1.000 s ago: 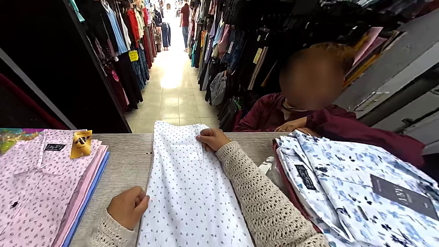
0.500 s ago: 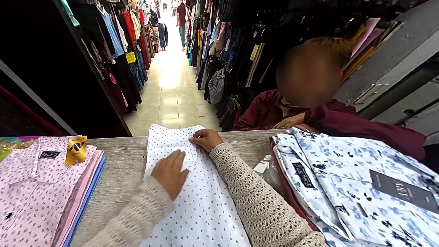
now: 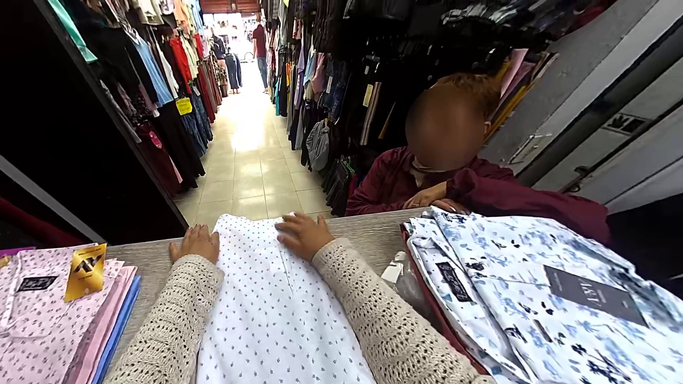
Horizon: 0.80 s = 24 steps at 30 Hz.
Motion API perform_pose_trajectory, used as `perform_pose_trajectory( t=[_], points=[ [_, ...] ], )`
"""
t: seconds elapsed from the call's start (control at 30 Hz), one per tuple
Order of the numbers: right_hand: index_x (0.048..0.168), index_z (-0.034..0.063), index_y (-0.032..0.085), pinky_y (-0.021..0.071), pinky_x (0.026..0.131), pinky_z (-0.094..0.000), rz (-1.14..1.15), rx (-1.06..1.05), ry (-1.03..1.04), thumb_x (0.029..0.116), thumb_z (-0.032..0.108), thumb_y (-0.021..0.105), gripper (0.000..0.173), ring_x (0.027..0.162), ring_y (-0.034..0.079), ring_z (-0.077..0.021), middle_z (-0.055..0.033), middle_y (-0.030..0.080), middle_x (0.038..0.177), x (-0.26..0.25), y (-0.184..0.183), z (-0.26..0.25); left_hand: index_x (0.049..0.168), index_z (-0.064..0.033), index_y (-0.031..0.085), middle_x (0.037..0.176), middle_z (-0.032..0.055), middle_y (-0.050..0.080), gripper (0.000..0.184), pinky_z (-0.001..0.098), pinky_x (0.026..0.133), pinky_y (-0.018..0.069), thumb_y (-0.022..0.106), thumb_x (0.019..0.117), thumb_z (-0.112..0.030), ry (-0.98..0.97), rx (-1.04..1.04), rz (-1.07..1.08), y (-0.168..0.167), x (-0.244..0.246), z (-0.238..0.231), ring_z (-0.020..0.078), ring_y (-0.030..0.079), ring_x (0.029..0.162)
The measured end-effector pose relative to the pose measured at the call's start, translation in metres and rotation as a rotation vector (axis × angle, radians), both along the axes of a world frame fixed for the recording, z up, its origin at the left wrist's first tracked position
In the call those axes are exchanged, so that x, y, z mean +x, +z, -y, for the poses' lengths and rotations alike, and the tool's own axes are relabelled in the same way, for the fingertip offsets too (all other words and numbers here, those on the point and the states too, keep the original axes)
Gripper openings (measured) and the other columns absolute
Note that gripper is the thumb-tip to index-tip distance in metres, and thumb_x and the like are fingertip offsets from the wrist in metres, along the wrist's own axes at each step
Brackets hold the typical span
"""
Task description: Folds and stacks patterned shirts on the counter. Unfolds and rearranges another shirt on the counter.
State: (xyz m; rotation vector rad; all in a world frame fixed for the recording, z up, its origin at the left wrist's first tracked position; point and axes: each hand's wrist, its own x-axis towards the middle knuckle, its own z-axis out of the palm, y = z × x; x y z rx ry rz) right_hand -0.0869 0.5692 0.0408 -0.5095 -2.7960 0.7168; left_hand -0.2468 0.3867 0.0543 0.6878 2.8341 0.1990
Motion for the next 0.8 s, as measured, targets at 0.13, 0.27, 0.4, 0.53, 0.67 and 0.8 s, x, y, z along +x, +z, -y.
perform_pose_trajectory(
  t=[0.13, 0.27, 0.4, 0.53, 0.67, 0.8],
  points=[
    [0.143, 0.0044, 0.057, 0.0068, 0.118, -0.0736, 0.283, 0.036, -0.37, 0.1084, 0.051, 0.036, 0.061, 0.151, 0.032, -0.0355, -0.016, 0.046, 0.157, 0.0, 0.004, -0.017, 0.144, -0.0017, 0.055, 0.154, 0.0194, 0.048, 0.046, 0.0579, 0.123, 0.01, 0.03, 0.1125, -0.024, 0.063, 0.051, 0.018, 0.008, -0.002, -0.008, 0.0341, 0.037, 0.149],
    [0.118, 0.0032, 0.073, 0.0098, 0.118, -0.0721, 0.358, 0.023, -0.444, 0.1052, 0.065, 0.021, 0.082, 0.14, 0.05, -0.0344, -0.0166, 0.067, 0.133, 0.001, 0.01, -0.034, 0.142, -0.0057, 0.058, 0.154, 0.0159, 0.05, 0.068, 0.0614, 0.122, 0.009, 0.018, 0.1107, -0.051, 0.059, -0.029, 0.124, 0.015, -0.023, -0.013, 0.0333, 0.036, 0.149],
    [0.108, 0.0021, 0.075, 0.0189, 0.117, -0.0674, 0.39, -0.081, -0.297, 0.104, 0.063, 0.038, 0.071, 0.123, 0.061, -0.0353, -0.018, 0.072, 0.116, -0.022, 0.01, -0.037, 0.114, -0.006, 0.075, 0.121, 0.0175, 0.071, 0.067, 0.0664, 0.118, 0.0206, 0.053, 0.0955, -0.067, -0.046, 0.18, 0.149, -0.039, -0.086, -0.013, 0.0344, 0.06, 0.125],
    [0.091, 0.0, 0.071, 0.0499, 0.082, -0.0547, 0.027, -0.357, -0.288, 0.1023, 0.033, 0.062, 0.036, 0.083, 0.066, -0.0306, -0.0171, 0.069, 0.085, -0.031, 0.004, -0.048, 0.107, -0.0011, 0.074, 0.097, 0.0189, 0.073, 0.027, 0.0555, 0.09, 0.0525, 0.068, 0.0991, -0.026, -0.04, 0.613, 0.353, -0.033, -0.095, -0.024, 0.0306, 0.07, 0.092],
    [0.096, -0.0006, 0.066, 0.0548, 0.063, -0.0297, -0.415, -0.91, -0.329, 0.1026, 0.016, 0.061, 0.019, 0.063, 0.063, -0.011, -0.0069, 0.067, 0.075, -0.027, 0.006, -0.043, 0.113, 0.0026, 0.065, 0.087, 0.0105, 0.07, 0.02, 0.0309, 0.073, 0.0578, 0.06, 0.1018, -0.013, 0.154, 1.066, 0.535, -0.011, -0.073, -0.026, 0.0121, 0.068, 0.073],
    [0.109, 0.0006, 0.057, 0.0589, 0.064, -0.0288, -0.611, -1.399, -0.37, 0.1037, 0.004, 0.051, 0.008, 0.068, 0.069, -0.0132, -0.008, 0.069, 0.082, -0.027, 0.001, -0.041, 0.114, 0.0015, 0.059, 0.084, 0.0075, 0.068, 0.018, 0.0254, 0.066, 0.058, 0.048, 0.1072, -0.011, 0.246, 1.312, 0.729, -0.008, -0.065, -0.02, 0.0088, 0.067, 0.069]
  ],
)
